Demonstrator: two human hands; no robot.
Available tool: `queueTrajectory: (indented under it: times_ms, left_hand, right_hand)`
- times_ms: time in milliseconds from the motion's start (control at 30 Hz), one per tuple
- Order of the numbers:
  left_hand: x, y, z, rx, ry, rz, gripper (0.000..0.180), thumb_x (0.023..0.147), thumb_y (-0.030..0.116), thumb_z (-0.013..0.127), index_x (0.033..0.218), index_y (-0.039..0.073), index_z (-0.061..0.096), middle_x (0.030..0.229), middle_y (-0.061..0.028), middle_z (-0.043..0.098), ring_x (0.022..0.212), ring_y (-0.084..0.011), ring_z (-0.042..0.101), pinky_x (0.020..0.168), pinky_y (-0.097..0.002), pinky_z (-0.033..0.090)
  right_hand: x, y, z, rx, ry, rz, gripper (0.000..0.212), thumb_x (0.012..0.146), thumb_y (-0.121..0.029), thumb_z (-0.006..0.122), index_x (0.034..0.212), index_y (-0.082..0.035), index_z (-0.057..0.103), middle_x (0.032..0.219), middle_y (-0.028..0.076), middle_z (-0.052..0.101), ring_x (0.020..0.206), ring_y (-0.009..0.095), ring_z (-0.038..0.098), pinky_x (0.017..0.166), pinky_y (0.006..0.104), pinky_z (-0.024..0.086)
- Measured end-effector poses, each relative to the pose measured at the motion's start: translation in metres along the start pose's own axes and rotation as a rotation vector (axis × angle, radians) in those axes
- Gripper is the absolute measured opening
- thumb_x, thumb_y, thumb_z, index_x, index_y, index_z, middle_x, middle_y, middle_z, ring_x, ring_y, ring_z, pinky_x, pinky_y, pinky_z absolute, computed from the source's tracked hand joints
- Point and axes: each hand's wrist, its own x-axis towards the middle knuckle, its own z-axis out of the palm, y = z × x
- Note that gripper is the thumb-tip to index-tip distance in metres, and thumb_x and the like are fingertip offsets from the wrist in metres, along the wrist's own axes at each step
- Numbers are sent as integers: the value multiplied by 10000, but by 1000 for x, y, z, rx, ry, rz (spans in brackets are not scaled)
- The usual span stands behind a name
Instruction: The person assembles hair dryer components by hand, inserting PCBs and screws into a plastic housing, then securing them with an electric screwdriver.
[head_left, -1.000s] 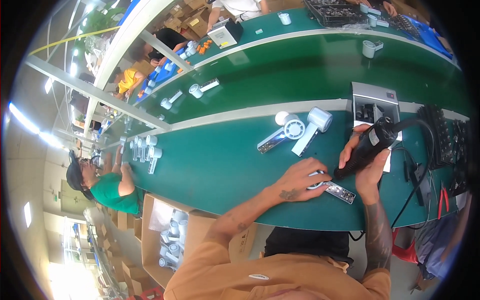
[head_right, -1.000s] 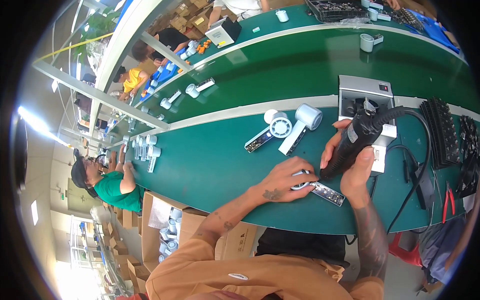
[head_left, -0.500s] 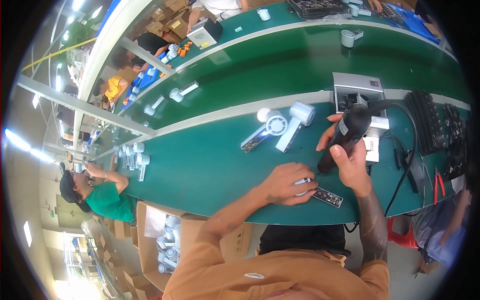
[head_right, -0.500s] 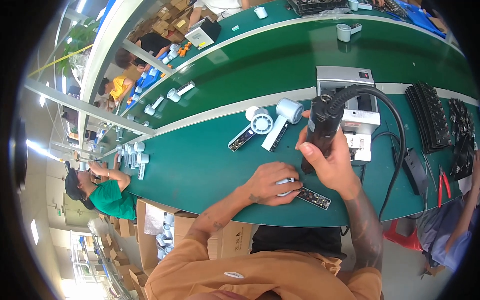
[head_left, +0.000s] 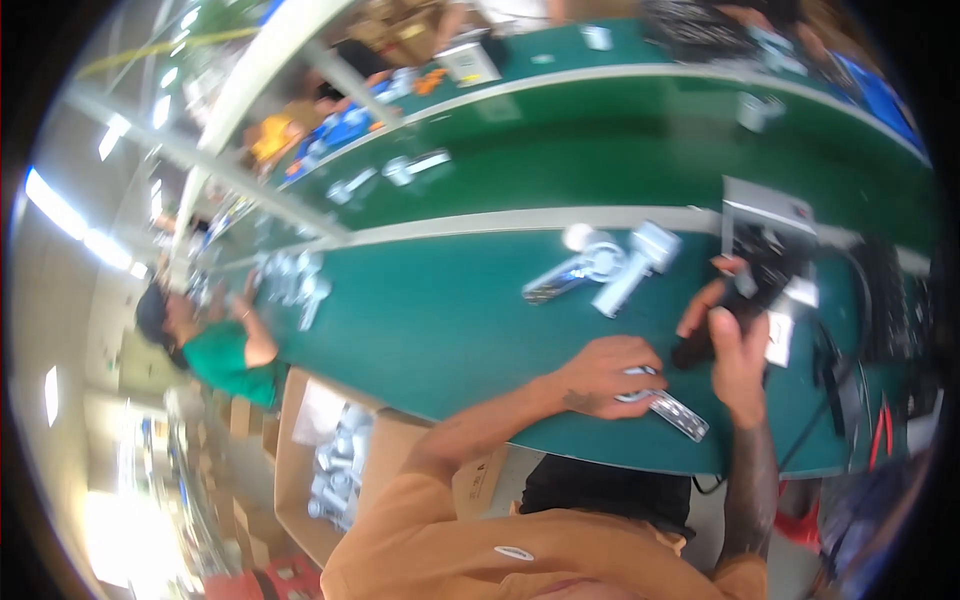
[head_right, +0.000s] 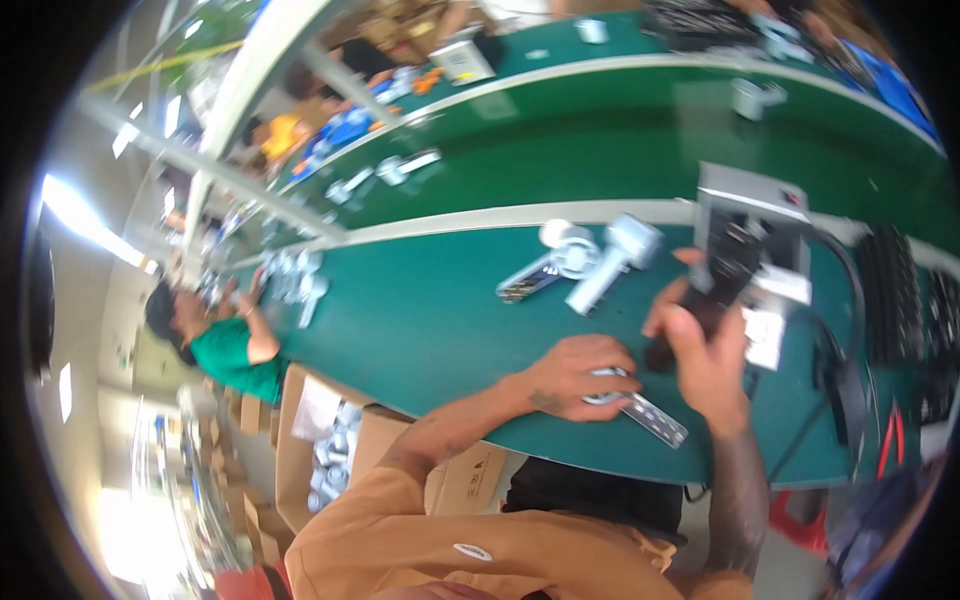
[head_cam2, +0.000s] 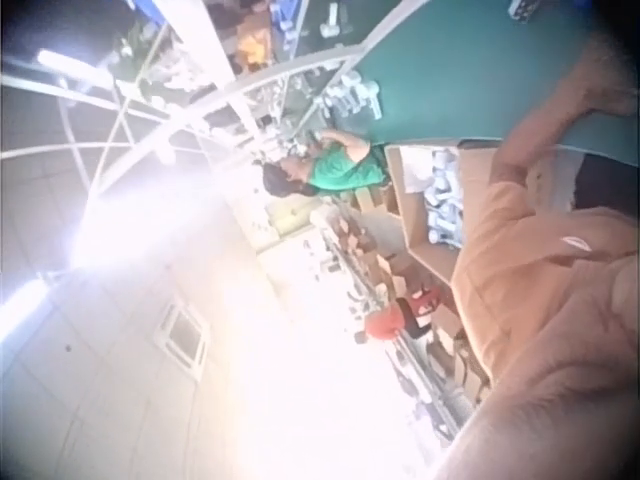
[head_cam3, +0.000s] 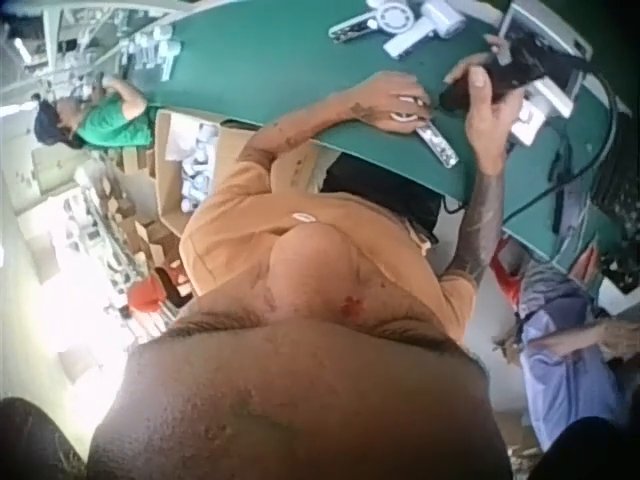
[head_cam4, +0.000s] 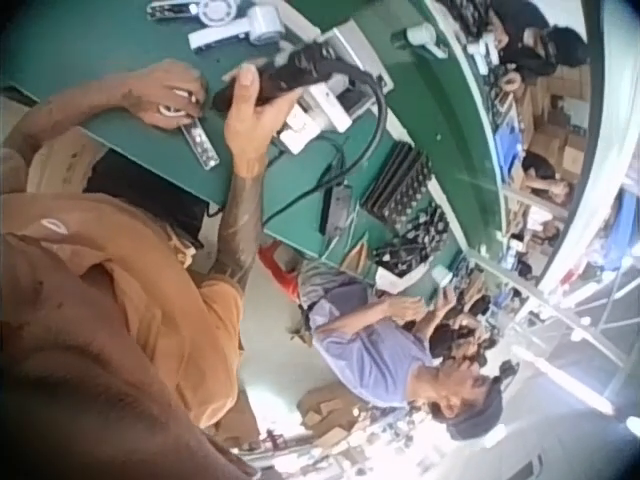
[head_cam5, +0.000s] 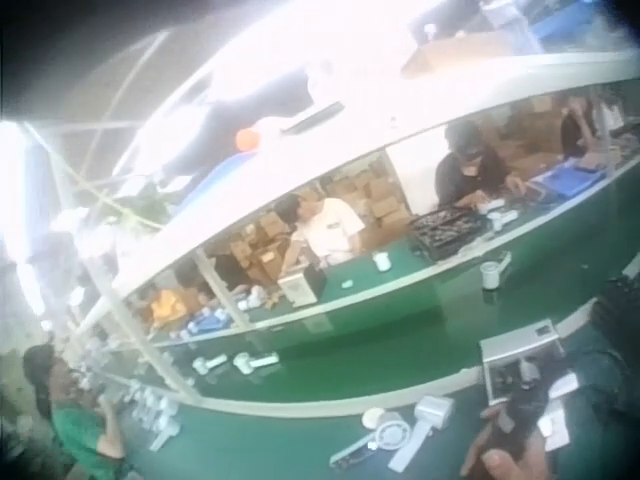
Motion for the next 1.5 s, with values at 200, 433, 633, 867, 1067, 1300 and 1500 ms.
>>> queueTrajectory:
  times_ms: [200,433,633,867,1067,1300,1500]
  left_hand:
    - [4,-8,16,-54,98,120,138,783,122,741,892,68,675,918,-72,601,794,-269,611,628,-389,481]
    - [-10,-3,10,-45,119,103,136,783,133,738,885,71,671,914,-65,598,789,-267,596,620,-388,463]
    - [-4,-6,14,-37,102,109,147,786,142,735,903,77,675,924,-64,598,794,-266,591,623,-388,461]
    - [-8,-5,14,-42,109,86,150,789,148,735,907,78,675,931,-61,598,799,-265,592,627,-388,459]
    - [-6,-3,14,-35,90,94,148,791,147,733,905,77,670,933,-64,593,810,-262,596,626,-385,459]
    - [-7,-3,12,-49,87,92,147,796,146,729,907,73,667,927,-62,589,810,-260,594,627,-383,459]
    - [-6,-3,12,-38,99,84,144,795,149,733,901,76,671,921,-55,590,808,-252,594,629,-378,459]
  right_hand:
    - [-10,-5,-6,-112,119,5,690,974,-506,557,1355,40,378,777,56,550,702,139,560,677,282,449]
    - [-6,1,7,-57,88,12,679,982,-492,550,1369,33,364,791,77,546,706,159,563,669,300,458]
    - [-5,-3,0,-75,100,10,681,980,-492,552,1367,36,363,791,79,545,704,161,564,669,300,465]
    - [-5,-1,3,-63,104,32,685,979,-491,556,1365,40,363,794,81,545,707,161,564,671,307,472]
    - [-8,-1,0,-47,81,-12,619,1005,-447,544,1367,26,373,794,76,531,701,162,558,674,302,472]
    - [-6,0,2,-61,91,20,678,978,-485,565,1363,37,367,805,83,543,715,163,562,674,312,479]
    - [-5,-1,1,-45,84,21,675,975,-486,570,1357,34,371,806,79,544,715,161,563,669,312,476]
